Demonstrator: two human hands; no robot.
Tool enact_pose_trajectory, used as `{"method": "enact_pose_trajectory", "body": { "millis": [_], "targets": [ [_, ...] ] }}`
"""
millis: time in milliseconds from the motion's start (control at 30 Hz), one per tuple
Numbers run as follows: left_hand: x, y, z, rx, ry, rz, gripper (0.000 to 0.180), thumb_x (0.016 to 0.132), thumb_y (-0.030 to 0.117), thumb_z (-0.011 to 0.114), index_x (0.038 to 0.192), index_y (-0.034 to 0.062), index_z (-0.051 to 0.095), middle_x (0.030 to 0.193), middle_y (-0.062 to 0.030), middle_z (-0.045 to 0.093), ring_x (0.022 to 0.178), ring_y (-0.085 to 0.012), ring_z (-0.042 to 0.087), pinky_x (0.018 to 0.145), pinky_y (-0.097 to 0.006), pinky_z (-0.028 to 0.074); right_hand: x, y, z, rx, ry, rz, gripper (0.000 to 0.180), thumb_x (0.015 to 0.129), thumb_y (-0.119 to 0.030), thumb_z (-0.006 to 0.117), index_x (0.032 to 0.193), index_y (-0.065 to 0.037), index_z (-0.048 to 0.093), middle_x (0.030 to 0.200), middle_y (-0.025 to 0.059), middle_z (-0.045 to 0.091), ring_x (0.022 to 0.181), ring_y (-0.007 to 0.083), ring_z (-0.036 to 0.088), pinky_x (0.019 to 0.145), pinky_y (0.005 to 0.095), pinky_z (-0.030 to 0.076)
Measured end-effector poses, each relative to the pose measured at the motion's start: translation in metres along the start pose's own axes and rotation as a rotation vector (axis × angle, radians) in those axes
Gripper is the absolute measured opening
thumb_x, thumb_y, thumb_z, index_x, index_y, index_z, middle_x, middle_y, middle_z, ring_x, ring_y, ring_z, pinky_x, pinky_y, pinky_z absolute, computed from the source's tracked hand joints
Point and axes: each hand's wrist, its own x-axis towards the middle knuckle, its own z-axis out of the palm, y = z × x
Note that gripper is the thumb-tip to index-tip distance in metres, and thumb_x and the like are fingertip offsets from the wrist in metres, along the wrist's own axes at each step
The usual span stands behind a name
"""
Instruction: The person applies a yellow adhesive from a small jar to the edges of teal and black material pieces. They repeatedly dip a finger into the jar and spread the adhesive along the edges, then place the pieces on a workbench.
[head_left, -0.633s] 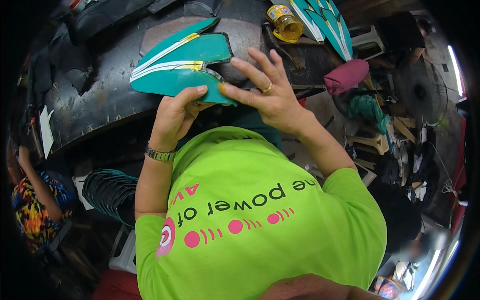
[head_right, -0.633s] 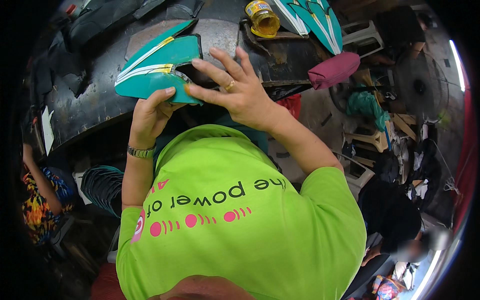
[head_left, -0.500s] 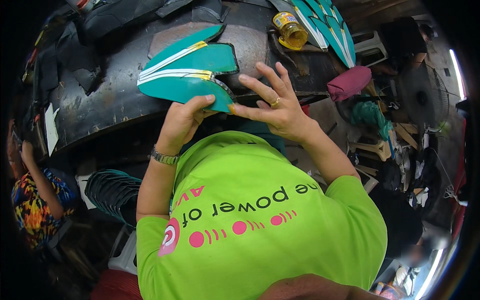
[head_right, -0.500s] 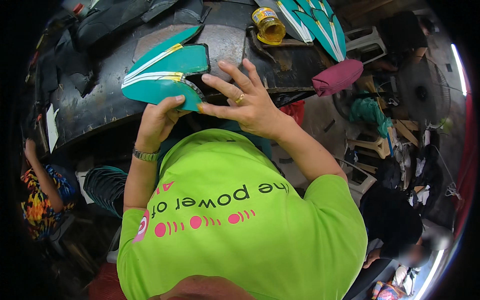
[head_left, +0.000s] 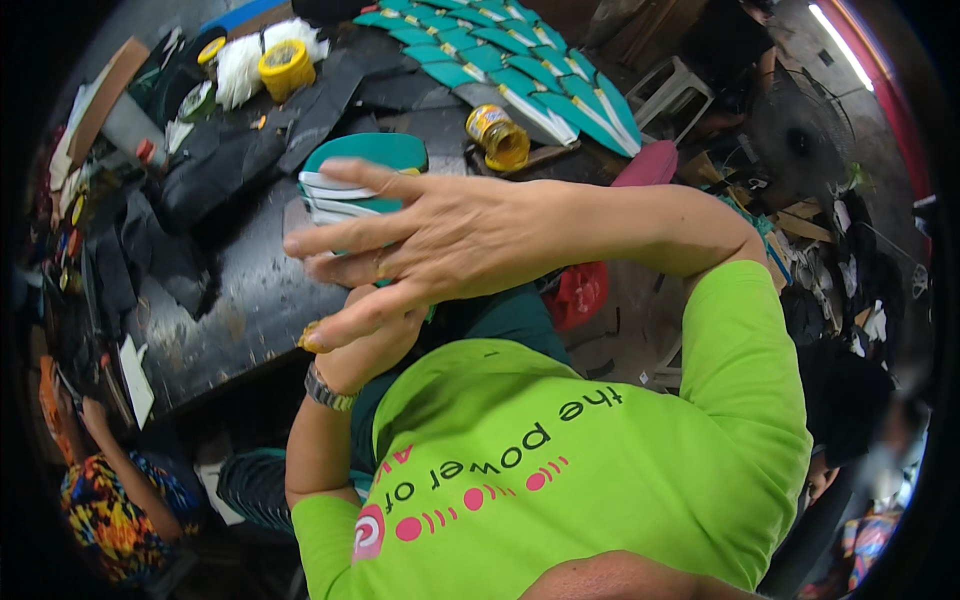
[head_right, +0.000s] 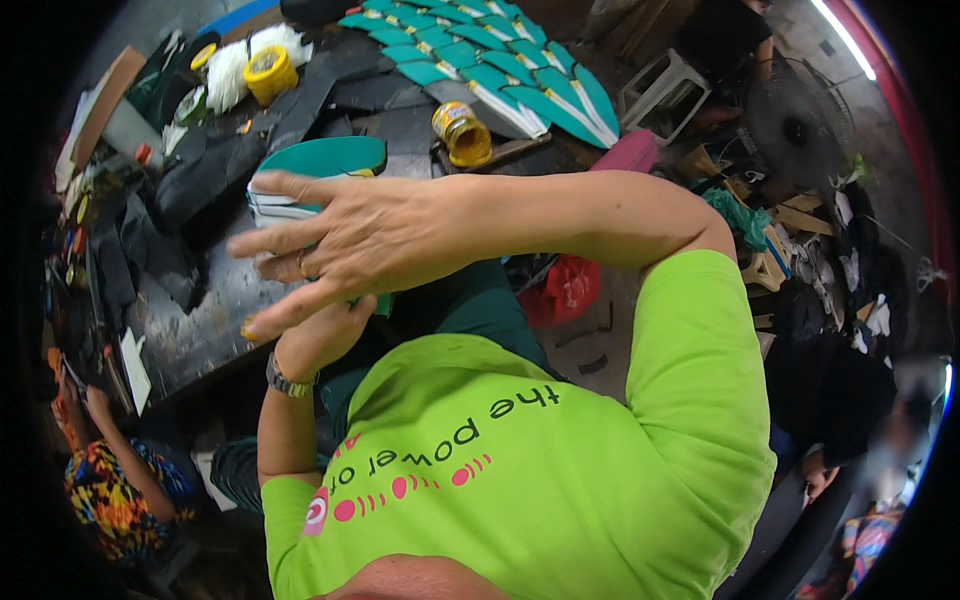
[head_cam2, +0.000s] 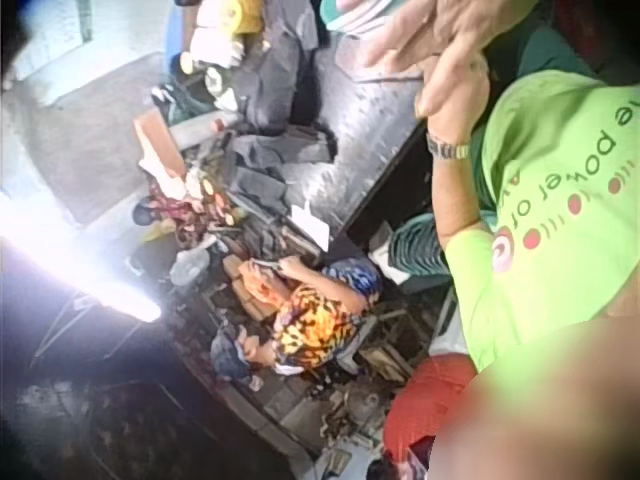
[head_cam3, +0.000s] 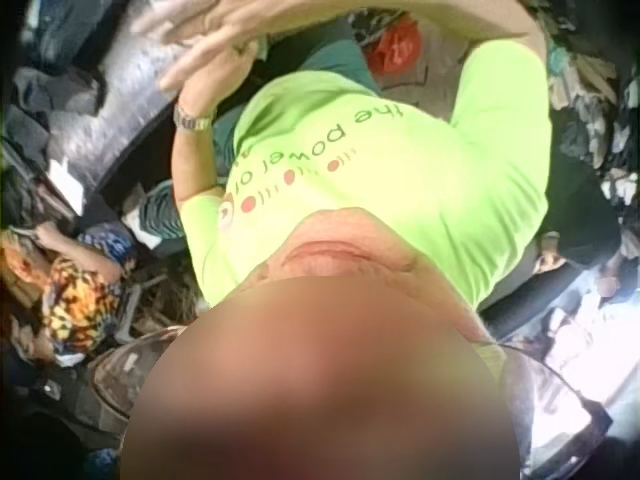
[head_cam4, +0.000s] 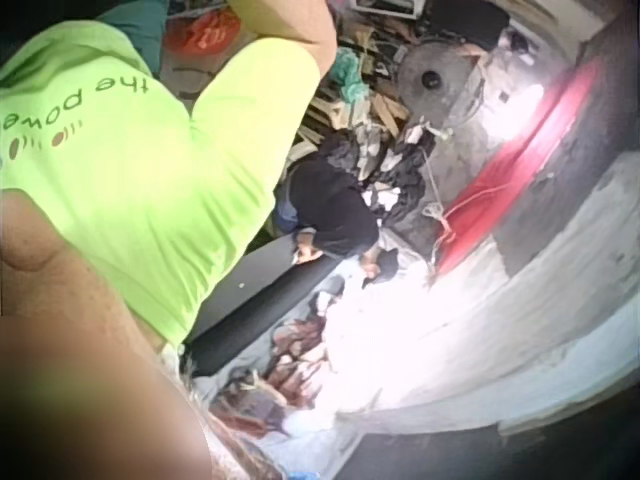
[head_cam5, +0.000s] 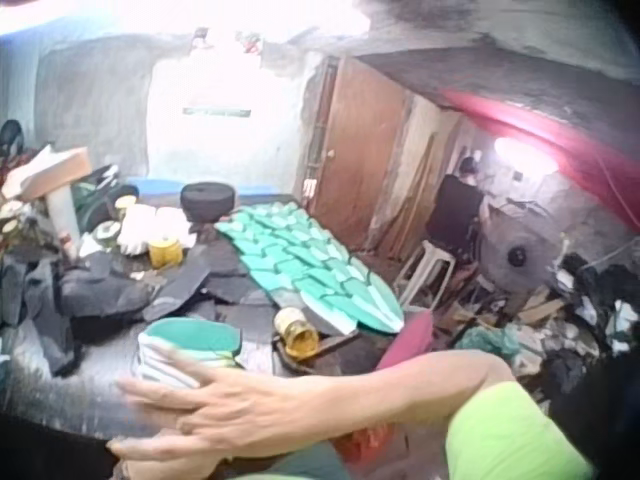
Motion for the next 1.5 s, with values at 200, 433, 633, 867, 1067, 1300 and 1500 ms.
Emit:
{"method": "enact_pose_trajectory", "body": {
  "millis": [200, 433, 633, 867, 1067, 1300, 1500],
  "targets": [
    [0.007, 0.003, -0.018, -0.082, 0.073, -0.176, 0.037, 0.089, 0.013, 0.065, 0.122, 0.0002, 0.056, 0.113, -0.0206, 0.062, 0.107, -0.0373, 0.060, 0.094, -0.045, 0.046, -0.021, 0.019, -0.027, 0.118, -0.292, 0.175, 0.068, 0.088, -0.016, 0.059, 0.151, -0.031, 0.038, 0.086, -0.0036, 0.061, 0.094, 0.0178, 0.057, 0.099, 0.0366, 0.041],
    [-0.046, -0.071, -0.043, -0.596, 0.797, -0.412, 0.037, 0.098, 0.008, 0.058, 0.134, 0.0024, 0.054, 0.135, -0.0105, 0.055, 0.122, -0.0205, 0.053, 0.107, -0.035, 0.039, -0.163, 0.052, -0.062, 0.550, 0.672, 1.036, 0.067, 0.088, 0.009, 0.059, 0.149, -0.013, 0.041, 0.121, 0.0063, 0.061, 0.102, 0.0142, 0.061, 0.091, 0.0282, 0.051],
    [-0.059, -0.101, 0.018, -0.033, 0.682, -0.466, 0.029, 0.091, 0.007, 0.065, 0.119, 0.0027, 0.064, 0.131, -0.0162, 0.054, 0.123, -0.0312, 0.053, 0.107, -0.040, 0.039, -0.290, 0.055, -0.030, 0.687, 1.496, 1.351, 0.076, 0.087, 0.014, 0.053, 0.154, -0.013, 0.030, 0.128, 0.0139, 0.053, 0.101, 0.0241, 0.061, 0.093, 0.0381, 0.052],
    [-0.049, -0.086, 0.039, 0.158, 0.602, -0.440, 0.023, 0.092, 0.007, 0.062, 0.114, 0.0048, 0.067, 0.128, -0.0157, 0.057, 0.121, -0.0350, 0.053, 0.104, -0.043, 0.042, -0.347, 0.024, 0.024, 0.706, 1.599, 1.701, 0.074, 0.090, 0.014, 0.050, 0.154, -0.015, 0.028, 0.101, 0.0164, 0.059, 0.093, 0.0276, 0.064, 0.084, 0.0416, 0.056],
    [-0.048, -0.086, 0.039, 0.158, 0.604, -0.453, 0.022, 0.093, 0.009, 0.061, 0.114, 0.0045, 0.067, 0.127, -0.0150, 0.058, 0.119, -0.0344, 0.055, 0.102, -0.043, 0.043, -0.344, -0.004, 0.030, 0.613, 1.478, 1.821, 0.082, 0.085, 0.019, 0.051, 0.156, -0.014, 0.026, 0.104, 0.0190, 0.057, 0.086, 0.0245, 0.064, 0.078, 0.0361, 0.055],
    [-0.048, -0.086, 0.040, 0.182, 0.603, -0.456, 0.023, 0.094, 0.010, 0.061, 0.115, 0.0042, 0.067, 0.126, -0.0147, 0.059, 0.118, -0.0337, 0.055, 0.101, -0.043, 0.043, -0.350, -0.001, 0.024, -0.021, 0.757, 2.041, 0.085, 0.081, 0.012, 0.059, 0.156, -0.014, 0.028, 0.089, 0.0128, 0.062, 0.084, 0.0220, 0.063, 0.081, 0.0337, 0.050],
    [-0.048, -0.085, 0.039, 0.191, 0.609, -0.458, 0.022, 0.094, 0.011, 0.061, 0.114, 0.0050, 0.067, 0.125, -0.0142, 0.060, 0.118, -0.0332, 0.055, 0.101, -0.042, 0.043, -0.346, -0.006, 0.025, -0.346, 0.338, 2.044, 0.081, 0.080, 0.001, 0.063, 0.153, -0.014, 0.032, 0.121, 0.0239, 0.056, 0.109, 0.0383, 0.058, 0.092, 0.0460, 0.047]
  ]
}}
